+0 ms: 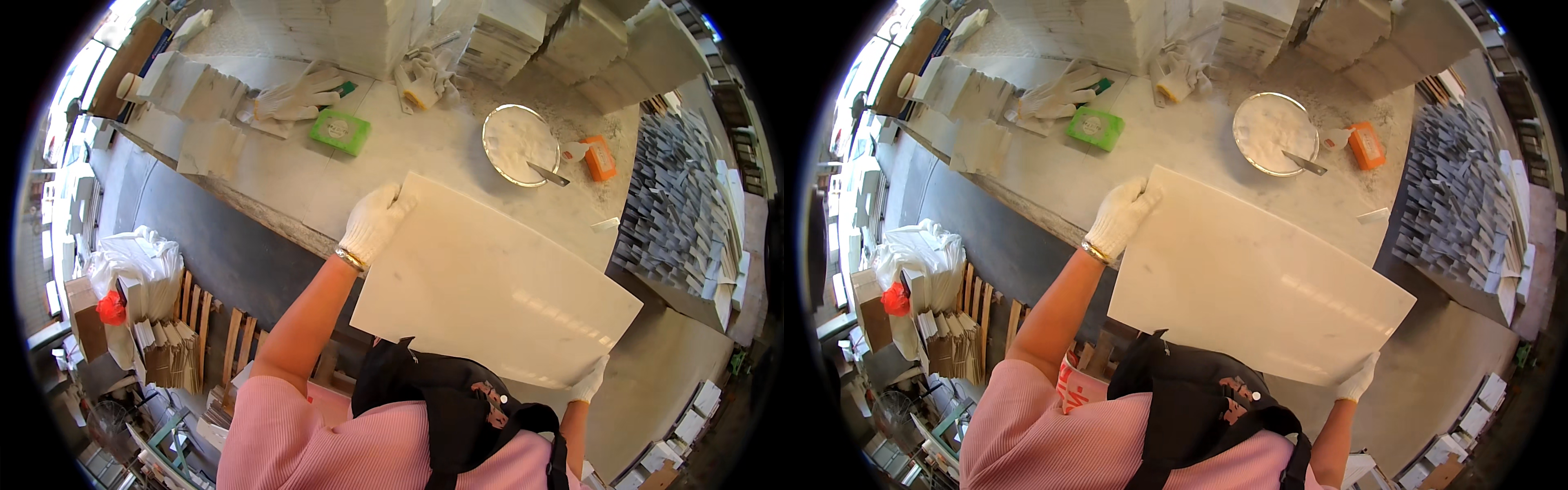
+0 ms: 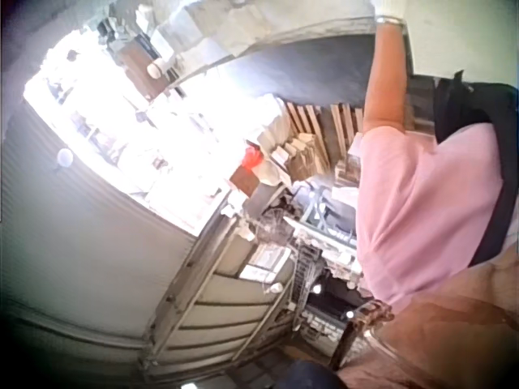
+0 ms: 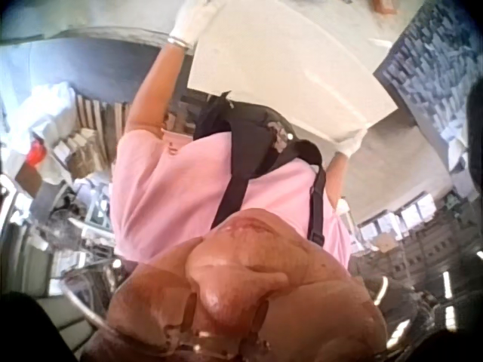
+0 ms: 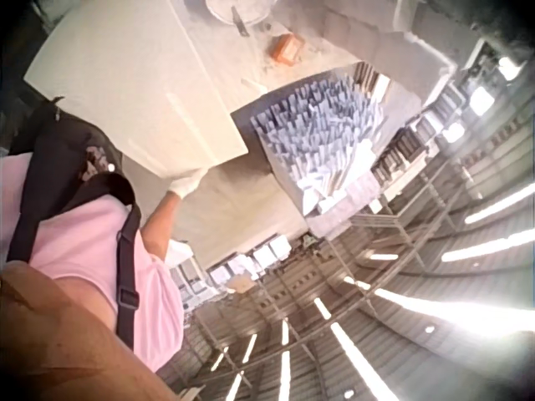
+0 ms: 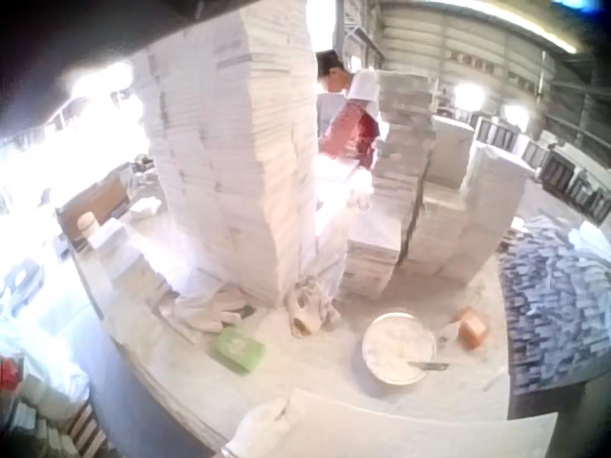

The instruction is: The person applies a white paste to the edges of a rectangular tile using a small metal scraper, then smooths and cleans the edges with an orange sponge. The person repeats this process on multiple tiles at a workbench in a warehouse.

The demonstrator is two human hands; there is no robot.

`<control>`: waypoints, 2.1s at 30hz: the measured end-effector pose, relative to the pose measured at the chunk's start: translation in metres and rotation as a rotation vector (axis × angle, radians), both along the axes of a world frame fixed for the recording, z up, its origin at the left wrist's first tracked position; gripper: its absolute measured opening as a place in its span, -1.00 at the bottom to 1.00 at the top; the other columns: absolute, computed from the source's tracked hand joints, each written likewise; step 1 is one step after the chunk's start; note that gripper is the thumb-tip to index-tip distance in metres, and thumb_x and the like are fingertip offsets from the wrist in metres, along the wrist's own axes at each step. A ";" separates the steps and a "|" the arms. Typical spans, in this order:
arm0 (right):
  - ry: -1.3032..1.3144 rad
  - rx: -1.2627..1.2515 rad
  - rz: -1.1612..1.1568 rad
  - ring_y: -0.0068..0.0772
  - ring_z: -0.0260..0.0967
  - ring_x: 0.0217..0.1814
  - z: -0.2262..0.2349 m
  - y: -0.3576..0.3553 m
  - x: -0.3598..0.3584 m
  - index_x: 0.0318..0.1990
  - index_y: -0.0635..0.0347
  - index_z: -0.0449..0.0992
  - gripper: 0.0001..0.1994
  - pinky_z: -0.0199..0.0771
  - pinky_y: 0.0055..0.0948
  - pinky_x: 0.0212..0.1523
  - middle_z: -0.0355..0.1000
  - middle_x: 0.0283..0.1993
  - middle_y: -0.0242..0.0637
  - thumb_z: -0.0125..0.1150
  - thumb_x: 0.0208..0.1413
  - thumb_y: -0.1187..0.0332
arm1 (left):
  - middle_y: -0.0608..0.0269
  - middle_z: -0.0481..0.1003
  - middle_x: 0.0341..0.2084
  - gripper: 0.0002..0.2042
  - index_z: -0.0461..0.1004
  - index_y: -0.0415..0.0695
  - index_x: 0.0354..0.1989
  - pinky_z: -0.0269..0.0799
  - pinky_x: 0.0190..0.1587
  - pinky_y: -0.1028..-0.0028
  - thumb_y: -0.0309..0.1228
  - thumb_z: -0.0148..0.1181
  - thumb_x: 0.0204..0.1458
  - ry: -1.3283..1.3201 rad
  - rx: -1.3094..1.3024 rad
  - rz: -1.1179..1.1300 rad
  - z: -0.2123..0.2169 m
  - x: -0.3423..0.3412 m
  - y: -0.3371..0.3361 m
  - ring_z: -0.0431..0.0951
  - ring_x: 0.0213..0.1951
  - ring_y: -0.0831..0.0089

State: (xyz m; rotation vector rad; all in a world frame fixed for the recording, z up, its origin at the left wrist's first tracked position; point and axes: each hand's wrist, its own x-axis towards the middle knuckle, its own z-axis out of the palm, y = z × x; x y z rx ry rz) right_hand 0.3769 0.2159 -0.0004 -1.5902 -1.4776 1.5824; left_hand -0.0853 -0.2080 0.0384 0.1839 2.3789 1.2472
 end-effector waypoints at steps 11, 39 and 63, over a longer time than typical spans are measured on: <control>0.294 -0.134 -0.274 -0.23 -0.03 0.57 -0.084 -0.056 0.104 0.51 0.20 0.07 -0.21 -0.05 -0.29 0.53 0.02 0.58 -0.21 -0.21 0.40 -0.26 | 0.08 0.57 -0.43 -0.69 0.57 -0.23 -0.16 0.45 -0.23 0.36 -0.20 0.28 0.14 0.078 0.192 -0.100 0.068 0.034 0.040 0.53 -0.38 0.31; 0.287 -0.352 -0.709 -0.14 0.04 0.54 -0.161 -0.264 0.075 0.49 0.17 0.15 -0.13 0.01 -0.19 0.52 0.08 0.56 -0.23 -0.18 0.30 -0.39 | 0.05 0.66 -0.29 -0.56 0.60 -0.25 -0.06 0.53 -0.10 0.39 -0.09 0.28 0.10 0.080 0.182 -0.488 0.083 -0.058 0.122 0.67 -0.22 0.32; -0.173 0.554 0.365 -0.45 0.46 0.02 0.136 -0.108 -0.296 0.03 0.25 0.57 -0.71 0.46 -0.47 0.04 0.53 -0.04 -0.31 0.31 0.21 0.34 | 0.07 0.57 -0.48 -0.67 0.59 -0.12 -0.21 0.47 -0.28 0.31 -0.07 0.19 0.22 0.030 0.107 -0.456 0.043 -0.056 0.095 0.59 -0.41 0.17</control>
